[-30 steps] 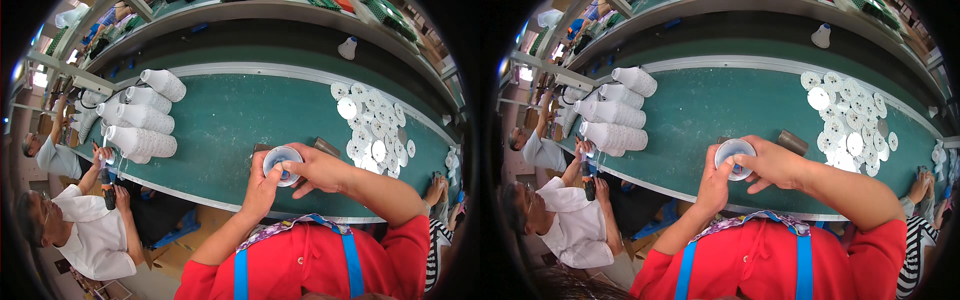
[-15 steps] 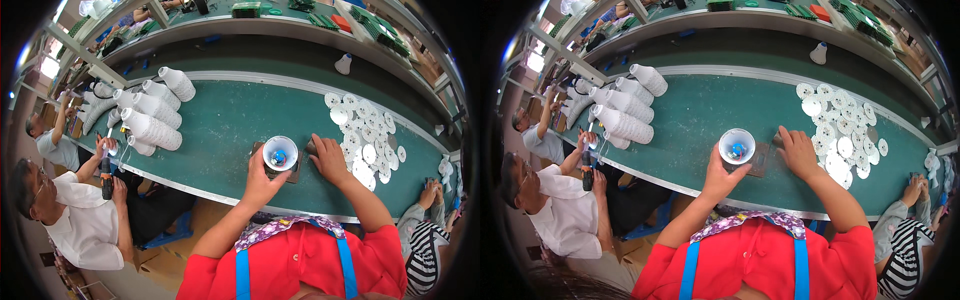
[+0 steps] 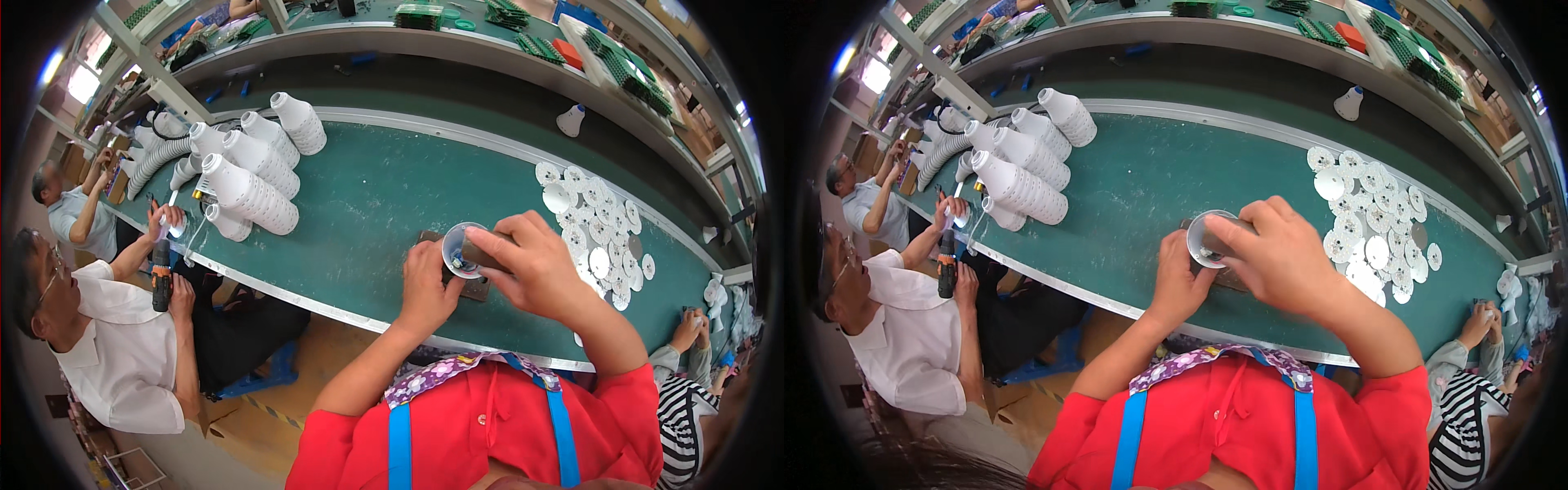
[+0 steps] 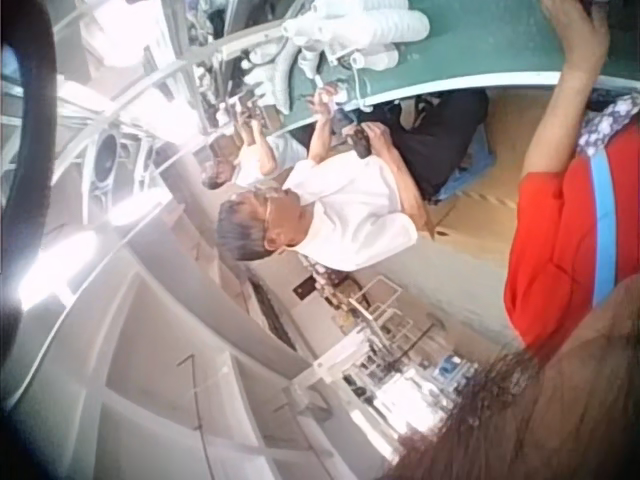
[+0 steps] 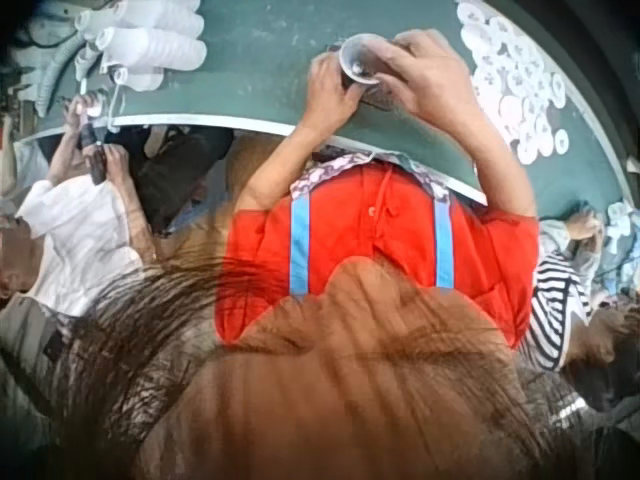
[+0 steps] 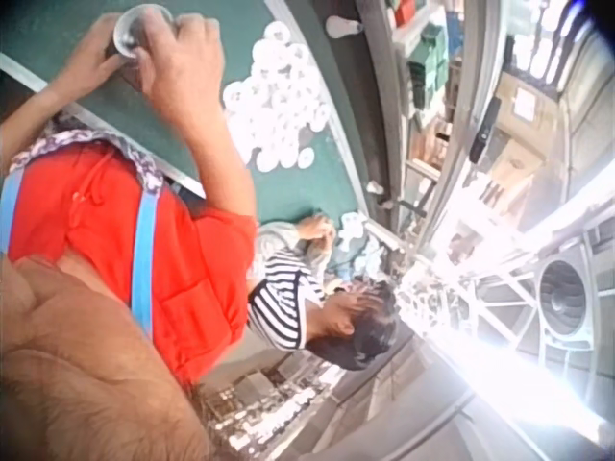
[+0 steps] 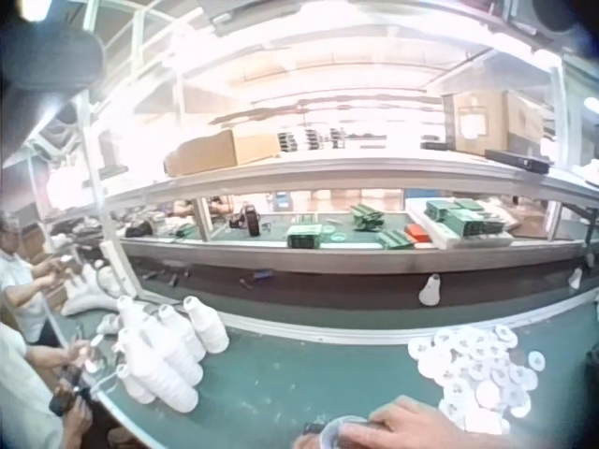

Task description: The person assembles small electronic housing units by hand, inserting internal components and circuit boards into white plastic shells and securing them with fasteners.

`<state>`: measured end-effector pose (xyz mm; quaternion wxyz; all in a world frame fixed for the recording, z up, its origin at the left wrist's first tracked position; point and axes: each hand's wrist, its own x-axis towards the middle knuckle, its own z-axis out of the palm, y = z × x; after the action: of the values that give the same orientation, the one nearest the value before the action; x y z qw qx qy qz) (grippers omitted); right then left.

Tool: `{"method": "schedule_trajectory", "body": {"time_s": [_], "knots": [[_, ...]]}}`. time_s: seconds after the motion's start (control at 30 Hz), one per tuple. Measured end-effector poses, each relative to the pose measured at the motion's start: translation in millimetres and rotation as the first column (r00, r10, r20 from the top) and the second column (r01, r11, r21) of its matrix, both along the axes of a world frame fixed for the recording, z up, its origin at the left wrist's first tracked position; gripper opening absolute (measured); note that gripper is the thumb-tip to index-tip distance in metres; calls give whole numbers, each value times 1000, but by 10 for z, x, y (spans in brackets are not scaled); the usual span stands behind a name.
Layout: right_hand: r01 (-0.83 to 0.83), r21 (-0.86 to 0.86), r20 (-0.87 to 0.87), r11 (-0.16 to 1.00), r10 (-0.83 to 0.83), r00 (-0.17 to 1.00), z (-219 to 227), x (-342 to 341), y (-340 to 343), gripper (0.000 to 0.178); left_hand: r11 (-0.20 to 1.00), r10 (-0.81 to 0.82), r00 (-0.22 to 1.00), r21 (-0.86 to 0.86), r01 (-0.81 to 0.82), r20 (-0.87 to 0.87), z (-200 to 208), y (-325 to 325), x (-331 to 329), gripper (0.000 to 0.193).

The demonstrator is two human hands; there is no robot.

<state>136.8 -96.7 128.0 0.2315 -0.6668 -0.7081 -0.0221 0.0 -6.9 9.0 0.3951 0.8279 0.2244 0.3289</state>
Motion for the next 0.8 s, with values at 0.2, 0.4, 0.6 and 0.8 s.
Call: {"method": "schedule_trajectory", "body": {"time_s": [0.2,0.4,0.6,0.8], "knots": [[19,192,-79,981,-4,997,249,-102,18,50,1000,4,1000,18,-5,14,-62,21,-62,52],[-17,-70,7,997,18,1000,231,-84,116,48,1000,2,999,9,-3,44,-40,18,-45,54],[48,-224,182,973,-6,983,163,-123,150,44,1000,-11,999,-6,11,37,-38,19,-36,56],[37,-120,69,992,-29,997,314,-122,164,41,1000,-10,999,-13,11,43,-51,26,-57,56]]}}
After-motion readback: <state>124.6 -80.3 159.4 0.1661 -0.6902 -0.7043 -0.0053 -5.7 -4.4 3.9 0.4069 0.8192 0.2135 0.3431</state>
